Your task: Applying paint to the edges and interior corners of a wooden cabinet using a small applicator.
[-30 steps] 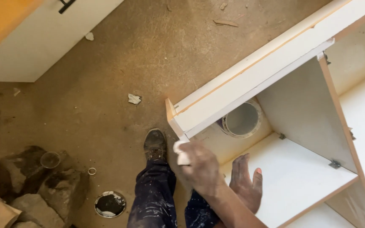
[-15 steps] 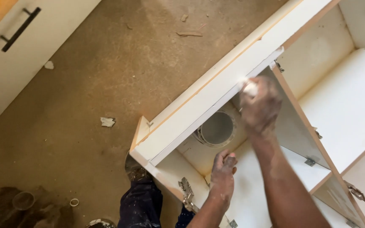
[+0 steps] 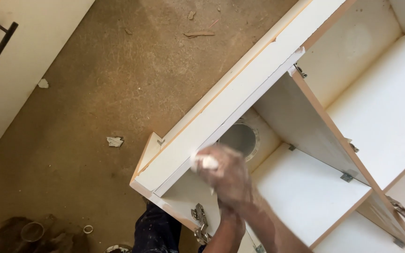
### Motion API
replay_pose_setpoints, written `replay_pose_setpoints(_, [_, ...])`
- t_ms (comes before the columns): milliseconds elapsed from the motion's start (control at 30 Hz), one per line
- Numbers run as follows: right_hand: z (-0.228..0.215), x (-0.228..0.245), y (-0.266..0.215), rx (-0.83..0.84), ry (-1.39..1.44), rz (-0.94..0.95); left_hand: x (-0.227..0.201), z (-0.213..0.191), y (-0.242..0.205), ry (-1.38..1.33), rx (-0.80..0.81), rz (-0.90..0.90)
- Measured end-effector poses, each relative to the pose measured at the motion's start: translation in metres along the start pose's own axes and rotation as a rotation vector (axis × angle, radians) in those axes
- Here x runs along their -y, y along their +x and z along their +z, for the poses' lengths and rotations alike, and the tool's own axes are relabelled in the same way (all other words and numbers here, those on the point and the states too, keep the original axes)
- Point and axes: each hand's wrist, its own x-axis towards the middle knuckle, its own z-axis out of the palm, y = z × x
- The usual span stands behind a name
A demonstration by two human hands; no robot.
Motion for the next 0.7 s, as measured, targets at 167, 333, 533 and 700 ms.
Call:
replay_pose_setpoints(167, [-0.046, -0.024, 0.001, 0.207, 0.129, 0.562, 0.166, -0.148, 0.057, 2.332, -0.639, 1.909])
replay_pose_setpoints(333, [-0.072, -0.069, -0.012, -0.04, 0.323, 0.659, 0.165, -0.169, 0.056, 2.648, -0.563, 1.889])
replay_pose_setpoints(533, [-0.066, -0.07, -0.048, -0.114, 0.571, 0.81, 0.153, -0.162, 0.052, 2.76, -0.755, 1.999])
replay_pose_setpoints(700, [-0.06, -0.087, -0.046, -0.115, 0.448, 0.858, 0.155, -0.161, 0.033, 2.949, -0.78, 2.037])
